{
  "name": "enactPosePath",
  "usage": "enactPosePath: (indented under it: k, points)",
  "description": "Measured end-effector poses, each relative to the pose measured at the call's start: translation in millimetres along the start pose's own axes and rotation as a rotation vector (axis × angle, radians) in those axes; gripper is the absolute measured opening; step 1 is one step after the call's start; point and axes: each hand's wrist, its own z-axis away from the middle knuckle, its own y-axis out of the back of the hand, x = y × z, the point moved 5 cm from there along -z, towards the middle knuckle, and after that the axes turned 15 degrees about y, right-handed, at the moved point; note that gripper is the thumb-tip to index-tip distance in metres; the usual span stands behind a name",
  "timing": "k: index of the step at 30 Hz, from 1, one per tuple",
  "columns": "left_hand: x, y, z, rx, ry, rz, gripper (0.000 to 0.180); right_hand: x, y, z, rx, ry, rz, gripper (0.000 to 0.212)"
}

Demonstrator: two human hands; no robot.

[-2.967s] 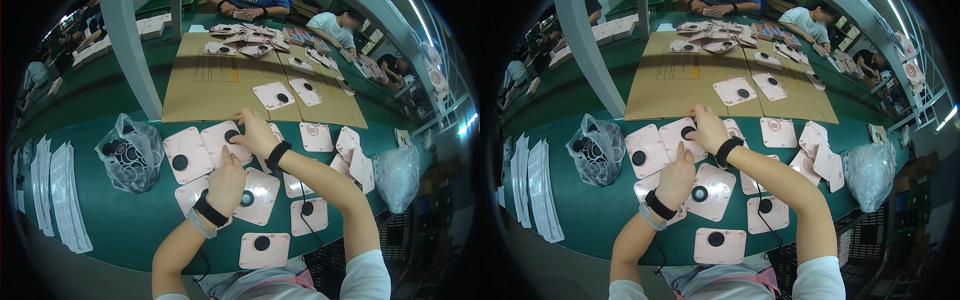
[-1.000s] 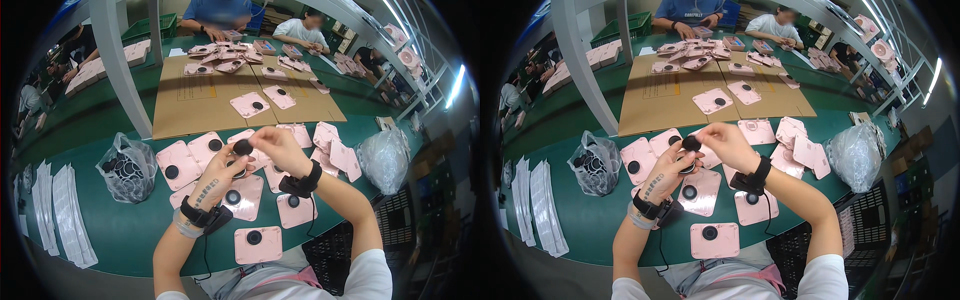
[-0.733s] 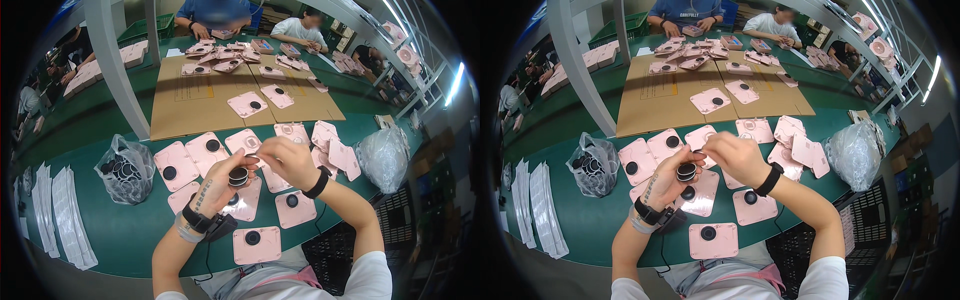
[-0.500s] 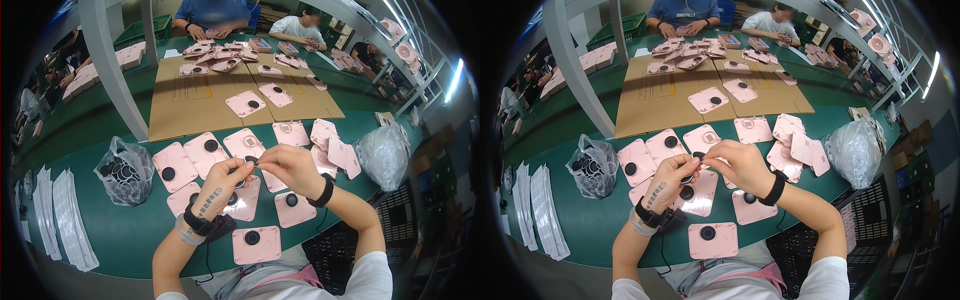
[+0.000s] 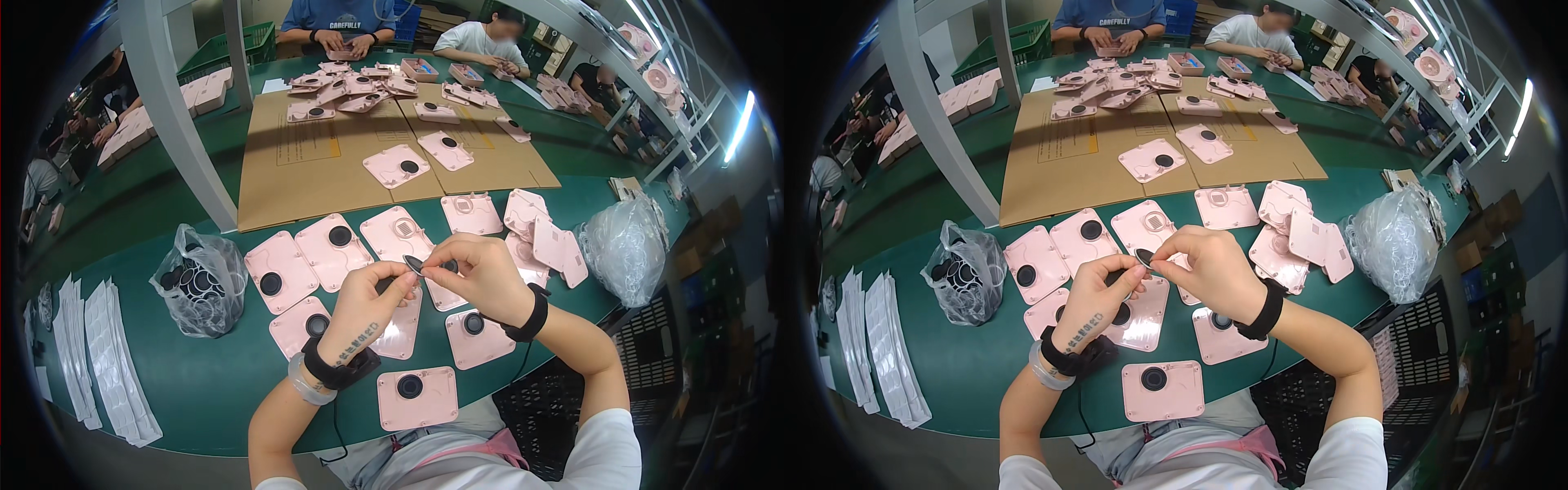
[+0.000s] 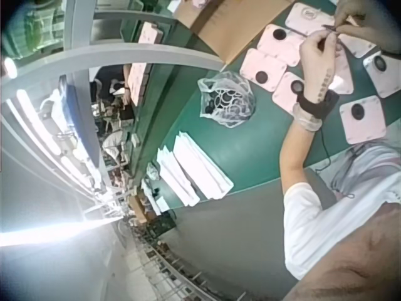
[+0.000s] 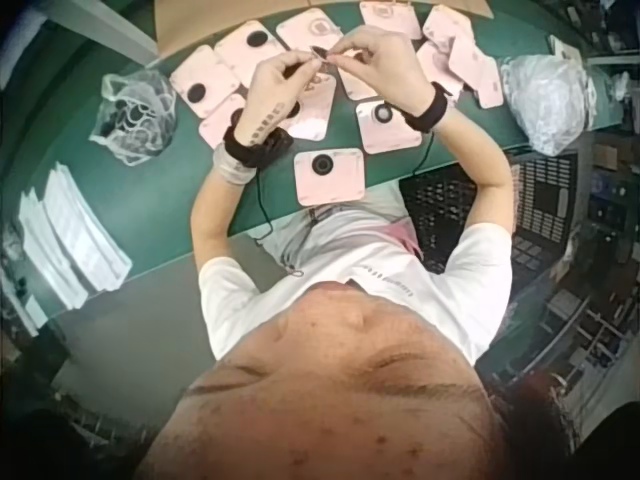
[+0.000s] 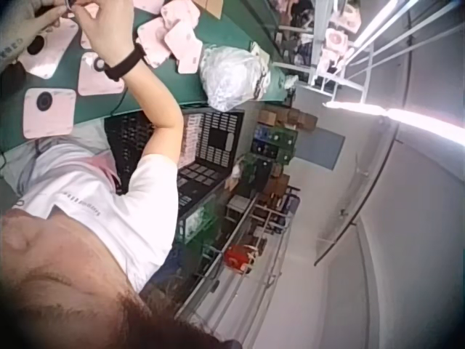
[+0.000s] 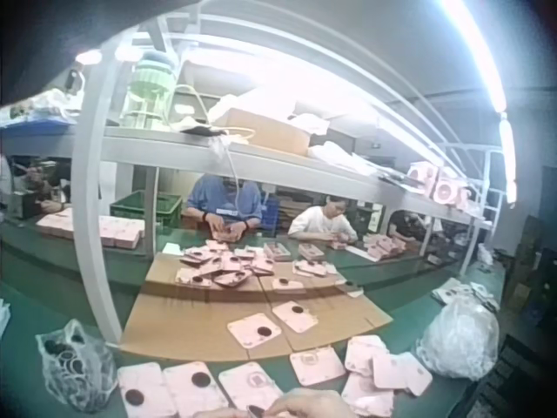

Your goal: Assembling black circular rings onto pink plastic components at an assembly line.

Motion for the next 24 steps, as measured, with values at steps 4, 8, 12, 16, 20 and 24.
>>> enactPosePath:
  k: [4,8,12,16,20,24]
  points:
    - [3,0,2,0.036,-0.035,-0.043,0.020,-5,-2,1,0.061,0.158,0.091,0.010]
    - [5,1,3,0.061,-0.053,-0.064,0.018,-6,-2,3,0.059,0.181,0.141,0.011]
    - [3,4,2,0.107,-0.105,-0.117,0.015,-12,-4,5,0.062,0.254,0.217,0.012]
    - [4,5,3,0.141,-0.146,-0.117,0.012,-15,-6,4,0.058,0.221,0.177,0.013]
    - [12,2,6,0.160,-0.184,-0.076,0.010,-17,-5,4,0.132,0.237,0.193,0.012]
    - [20,-1,13,0.241,-0.322,-0.199,0.009,-15,-8,4,0.132,0.254,0.211,0.012]
